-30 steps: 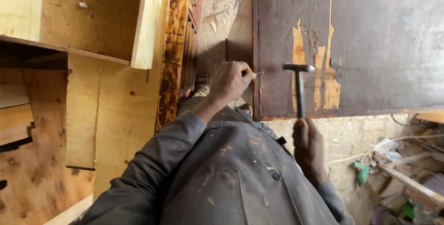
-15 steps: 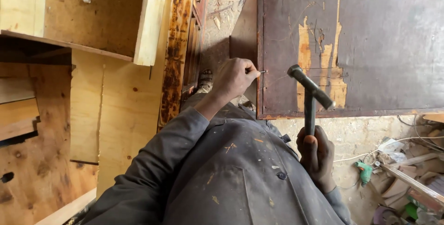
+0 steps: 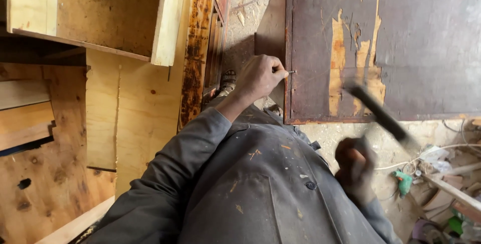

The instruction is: Hammering small nails into a wooden board to secure a thin strip of wood or repair the surface.

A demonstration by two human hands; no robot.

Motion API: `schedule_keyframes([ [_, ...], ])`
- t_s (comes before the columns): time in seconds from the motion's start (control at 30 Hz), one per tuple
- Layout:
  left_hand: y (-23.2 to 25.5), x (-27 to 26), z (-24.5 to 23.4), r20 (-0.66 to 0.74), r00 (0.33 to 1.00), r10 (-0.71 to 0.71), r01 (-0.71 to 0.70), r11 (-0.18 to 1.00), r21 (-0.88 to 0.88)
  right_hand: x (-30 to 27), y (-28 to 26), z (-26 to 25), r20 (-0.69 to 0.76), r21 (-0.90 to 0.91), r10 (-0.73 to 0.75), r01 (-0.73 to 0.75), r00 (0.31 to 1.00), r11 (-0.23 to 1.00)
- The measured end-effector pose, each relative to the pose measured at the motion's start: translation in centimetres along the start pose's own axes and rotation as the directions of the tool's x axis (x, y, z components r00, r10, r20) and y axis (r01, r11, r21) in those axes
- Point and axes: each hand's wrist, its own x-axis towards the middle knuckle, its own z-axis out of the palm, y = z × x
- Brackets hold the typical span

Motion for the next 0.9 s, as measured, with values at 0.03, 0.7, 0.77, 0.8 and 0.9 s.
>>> schedule_keyframes([
  [0.03,-0.2,-0.5,0.2,0.012,1.0,0.003,-0.003,1.0,0.003,0.1,0.7,0.2,-0.008,0.002,0.009,-0.009,1.0,1.0],
  [0.7,-1.4,-1.2,0.0,-0.139,0.988,0.061,-0.067,0.997,-0.04,0.3,6.2,-0.5,-0.128,0.017,-0.016,0.018,0.992,1.0],
  [0.77,-1.4,-1.0,0.2,-0.133,0.99,0.054,-0.057,0.998,-0.019,0.4,5.3,-0.6,-0.135,0.016,-0.012,0.015,0.991,1.0],
  [0.8,-1.4,-1.0,0.3,-0.127,0.991,0.041,-0.041,0.999,-0.002,0.3,4.8,-0.7,-0.137,0.011,-0.005,0.007,0.991,1.0],
  [0.9,-2.1,-0.2,0.5,-0.161,0.984,0.078,-0.077,0.997,0.012,0.4,4.1,-0.5,-0.129,0.015,-0.046,0.049,0.991,0.999],
])
